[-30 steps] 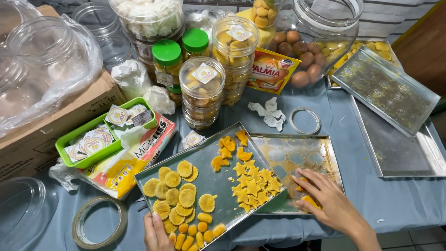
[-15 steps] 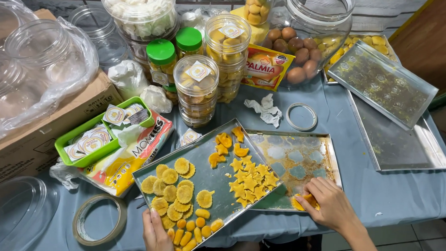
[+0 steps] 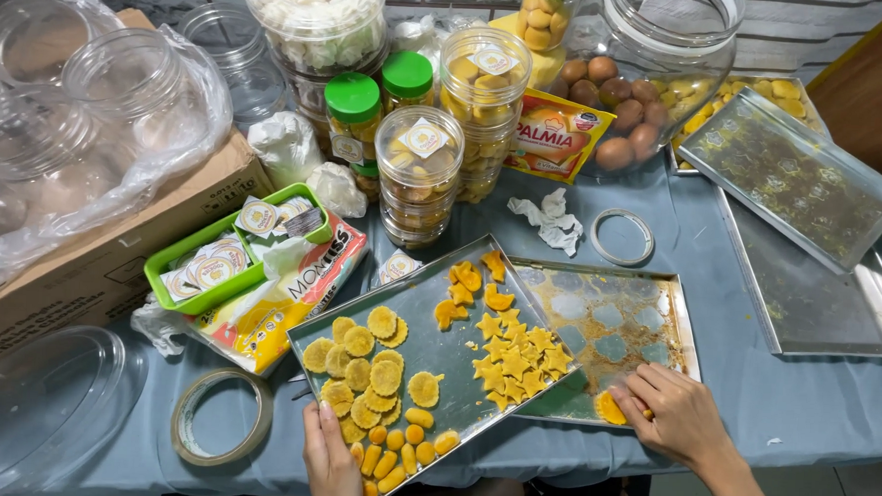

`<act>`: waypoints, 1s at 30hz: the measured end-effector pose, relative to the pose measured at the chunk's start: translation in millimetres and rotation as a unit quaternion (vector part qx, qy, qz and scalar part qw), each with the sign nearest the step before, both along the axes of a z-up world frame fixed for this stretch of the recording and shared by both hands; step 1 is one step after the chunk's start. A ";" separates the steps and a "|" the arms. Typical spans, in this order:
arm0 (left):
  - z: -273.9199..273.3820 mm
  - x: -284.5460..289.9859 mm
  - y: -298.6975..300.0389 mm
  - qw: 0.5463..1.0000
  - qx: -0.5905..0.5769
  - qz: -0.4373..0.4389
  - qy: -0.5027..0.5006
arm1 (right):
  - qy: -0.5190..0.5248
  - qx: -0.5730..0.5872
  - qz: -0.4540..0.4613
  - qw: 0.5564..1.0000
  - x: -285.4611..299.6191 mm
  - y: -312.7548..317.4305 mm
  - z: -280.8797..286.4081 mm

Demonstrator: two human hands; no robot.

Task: Cleaning a metal baking tray by wiping it with a cloth and then arranging small pastries on it.

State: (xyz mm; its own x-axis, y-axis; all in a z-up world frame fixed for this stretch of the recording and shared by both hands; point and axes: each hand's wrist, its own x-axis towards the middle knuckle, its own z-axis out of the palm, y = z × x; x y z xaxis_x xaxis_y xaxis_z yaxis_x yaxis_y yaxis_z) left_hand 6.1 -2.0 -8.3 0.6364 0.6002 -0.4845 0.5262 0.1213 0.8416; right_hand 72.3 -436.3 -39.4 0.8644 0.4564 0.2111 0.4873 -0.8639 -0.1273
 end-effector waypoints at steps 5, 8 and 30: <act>10.1 0.5 -0.5 1.000 -0.024 0.001 0.001 | 0.016 -0.011 -0.017 1.000 2.8 0.3 2.3; 13.8 -0.3 -0.6 0.999 -0.037 -0.001 0.000 | 0.042 0.002 -0.031 0.999 6.1 -1.5 2.5; 5.9 -1.3 2.3 0.999 -0.027 -0.031 -0.016 | 0.217 0.176 0.059 0.958 148.0 291.6 104.1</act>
